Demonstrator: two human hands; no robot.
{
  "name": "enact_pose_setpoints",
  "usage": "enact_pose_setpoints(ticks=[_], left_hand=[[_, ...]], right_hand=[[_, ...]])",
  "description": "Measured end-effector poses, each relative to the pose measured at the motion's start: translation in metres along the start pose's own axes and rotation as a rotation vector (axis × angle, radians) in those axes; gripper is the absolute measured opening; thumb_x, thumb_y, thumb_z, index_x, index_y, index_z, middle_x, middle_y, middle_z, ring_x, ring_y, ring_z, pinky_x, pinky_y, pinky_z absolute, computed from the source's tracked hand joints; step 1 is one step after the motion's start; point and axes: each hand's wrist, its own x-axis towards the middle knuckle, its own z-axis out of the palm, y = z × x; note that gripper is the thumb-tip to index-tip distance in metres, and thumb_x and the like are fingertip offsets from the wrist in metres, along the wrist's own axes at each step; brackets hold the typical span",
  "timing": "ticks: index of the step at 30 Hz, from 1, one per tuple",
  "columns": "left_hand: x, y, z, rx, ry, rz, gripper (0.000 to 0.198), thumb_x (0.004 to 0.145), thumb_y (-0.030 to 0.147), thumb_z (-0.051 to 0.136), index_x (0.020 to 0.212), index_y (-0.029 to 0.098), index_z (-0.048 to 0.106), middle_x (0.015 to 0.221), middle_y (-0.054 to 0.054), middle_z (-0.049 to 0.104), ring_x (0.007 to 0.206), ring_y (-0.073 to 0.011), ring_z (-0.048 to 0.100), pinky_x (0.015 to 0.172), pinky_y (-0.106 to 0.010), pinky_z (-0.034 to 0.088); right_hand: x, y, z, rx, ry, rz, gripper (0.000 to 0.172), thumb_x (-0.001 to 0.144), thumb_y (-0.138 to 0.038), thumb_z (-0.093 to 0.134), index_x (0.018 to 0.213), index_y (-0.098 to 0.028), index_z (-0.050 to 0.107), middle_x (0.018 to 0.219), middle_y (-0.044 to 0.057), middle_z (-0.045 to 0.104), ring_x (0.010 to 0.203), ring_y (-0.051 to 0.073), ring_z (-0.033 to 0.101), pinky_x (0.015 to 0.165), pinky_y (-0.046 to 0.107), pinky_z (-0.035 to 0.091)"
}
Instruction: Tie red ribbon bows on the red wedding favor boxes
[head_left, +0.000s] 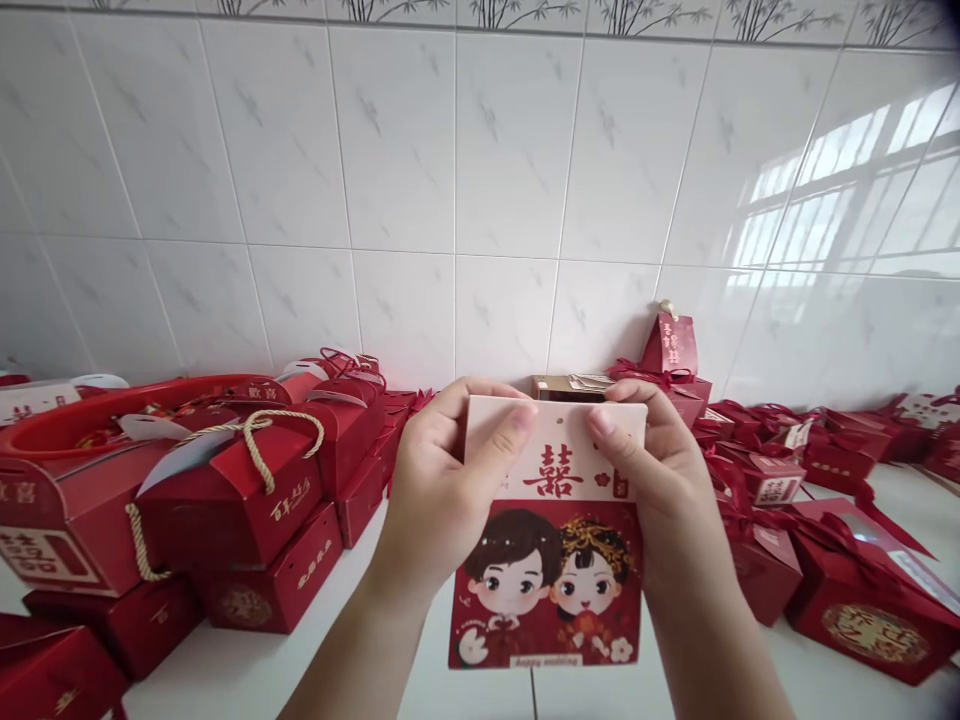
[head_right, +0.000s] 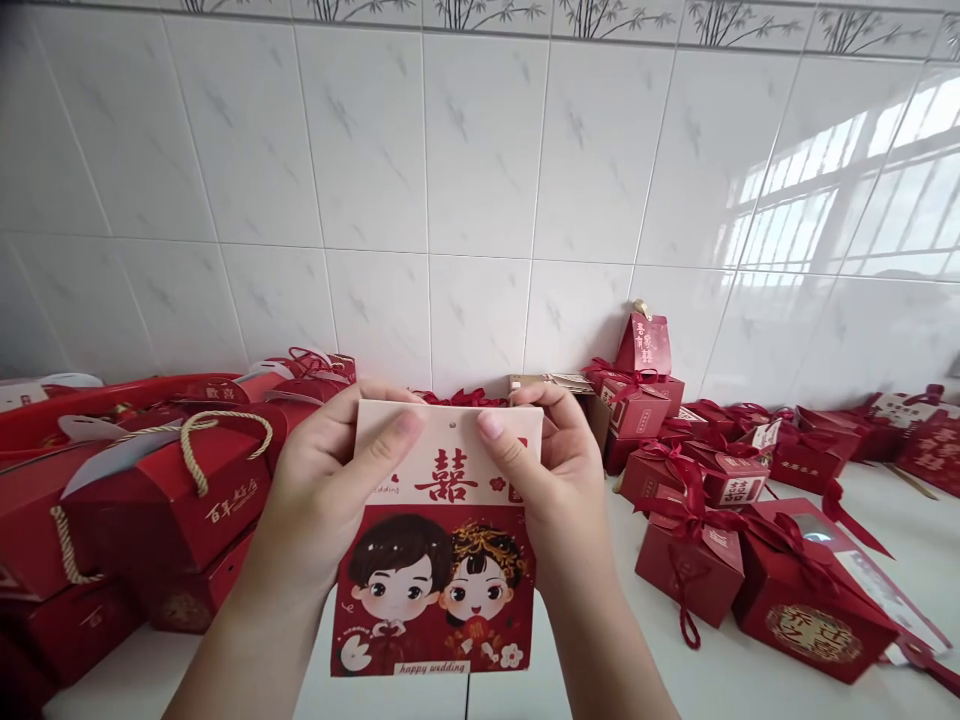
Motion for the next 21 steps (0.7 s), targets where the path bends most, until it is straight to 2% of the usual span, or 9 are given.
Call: enact_pose_setpoints(ticks=[3,7,9,11,13,16,17,19,21], left_hand=[[0.001,-0.001,-0.002,0.022,0.014,0.021,0.016,0.075,0.033,0.07,0.08,0.02,0.063,0.062,0.002,0.063,0.054,-0.012,0.059,0.05,-0.021,0.047],[0.002,0.0,-0.003,0.049,-0.077,-0.013,0.017,0.074,0.033,0.072,0.081,0.018,0.066,0.067,0.0,0.065,0.06,-0.0136,0.062,0.055,-0.023,0.051],[0.003,0.001,-0.004,0.071,-0.08,-0.019,0.017,0.074,0.032,0.072,0.079,0.017,0.066,0.068,-0.001,0.066,0.061,-0.0144,0.062,0.054,-0.023,0.051],[0.005,0.002,-0.008,0.121,0.016,0.02,0.016,0.074,0.031,0.071,0.076,0.016,0.066,0.065,-0.001,0.066,0.058,-0.0138,0.061,0.051,-0.022,0.049],[0.01,0.004,-0.018,0.194,0.224,0.105,0.014,0.071,0.028,0.072,0.074,0.016,0.066,0.064,0.0,0.066,0.056,-0.013,0.059,0.049,-0.021,0.047],[0.02,0.005,-0.039,0.368,0.521,0.234,0.013,0.066,0.023,0.075,0.073,0.015,0.068,0.065,0.001,0.067,0.058,-0.0126,0.059,0.05,-0.021,0.045],[0.023,0.005,-0.045,0.426,0.552,0.254,0.013,0.065,0.022,0.075,0.074,0.015,0.068,0.065,0.001,0.066,0.059,-0.0123,0.059,0.052,-0.021,0.046],[0.027,0.004,-0.055,0.461,0.599,0.299,0.013,0.064,0.021,0.076,0.073,0.014,0.068,0.062,0.002,0.065,0.057,-0.0106,0.057,0.051,-0.02,0.045],[0.028,0.003,-0.059,0.432,0.596,0.319,0.013,0.064,0.022,0.076,0.072,0.014,0.068,0.06,0.003,0.064,0.055,-0.0092,0.055,0.049,-0.018,0.044]], right_hand=[[0.0,0.003,-0.001,0.008,0.006,-0.004,0.028,0.072,-0.03,0.077,0.088,-0.027,0.053,0.07,-0.005,0.063,0.053,0.012,0.06,0.049,0.023,0.05],[0.001,0.007,-0.002,-0.031,0.013,-0.013,0.025,0.074,-0.032,0.076,0.077,-0.023,0.052,0.066,-0.005,0.061,0.053,0.011,0.058,0.05,0.023,0.05],[0.003,0.008,-0.003,-0.076,0.006,-0.031,0.025,0.075,-0.035,0.075,0.076,-0.023,0.053,0.066,-0.004,0.061,0.054,0.011,0.058,0.051,0.023,0.05],[0.008,0.009,-0.006,-0.147,0.0,-0.088,0.022,0.079,-0.041,0.069,0.082,-0.023,0.058,0.071,-0.003,0.064,0.06,0.012,0.061,0.056,0.024,0.051],[0.019,0.012,-0.012,-0.241,0.038,-0.177,0.025,0.083,-0.047,0.062,0.094,-0.024,0.061,0.085,0.001,0.068,0.077,0.014,0.065,0.067,0.026,0.052],[0.044,0.028,-0.034,-0.43,0.156,-0.258,0.031,0.085,-0.048,0.057,0.104,-0.024,0.061,0.107,0.004,0.068,0.098,0.016,0.063,0.081,0.028,0.049],[0.054,0.039,-0.044,-0.511,0.169,-0.242,0.031,0.085,-0.047,0.056,0.103,-0.022,0.061,0.107,0.004,0.069,0.098,0.016,0.064,0.082,0.029,0.049],[0.071,0.068,-0.063,-0.748,0.069,-0.095,0.034,0.088,-0.046,0.047,0.097,-0.018,0.064,0.1,0.006,0.071,0.09,0.017,0.066,0.075,0.028,0.051],[0.082,0.105,-0.079,-0.844,0.014,-0.01,0.03,0.084,-0.039,0.051,0.088,-0.014,0.068,0.083,0.009,0.073,0.076,0.02,0.068,0.065,0.03,0.052]])
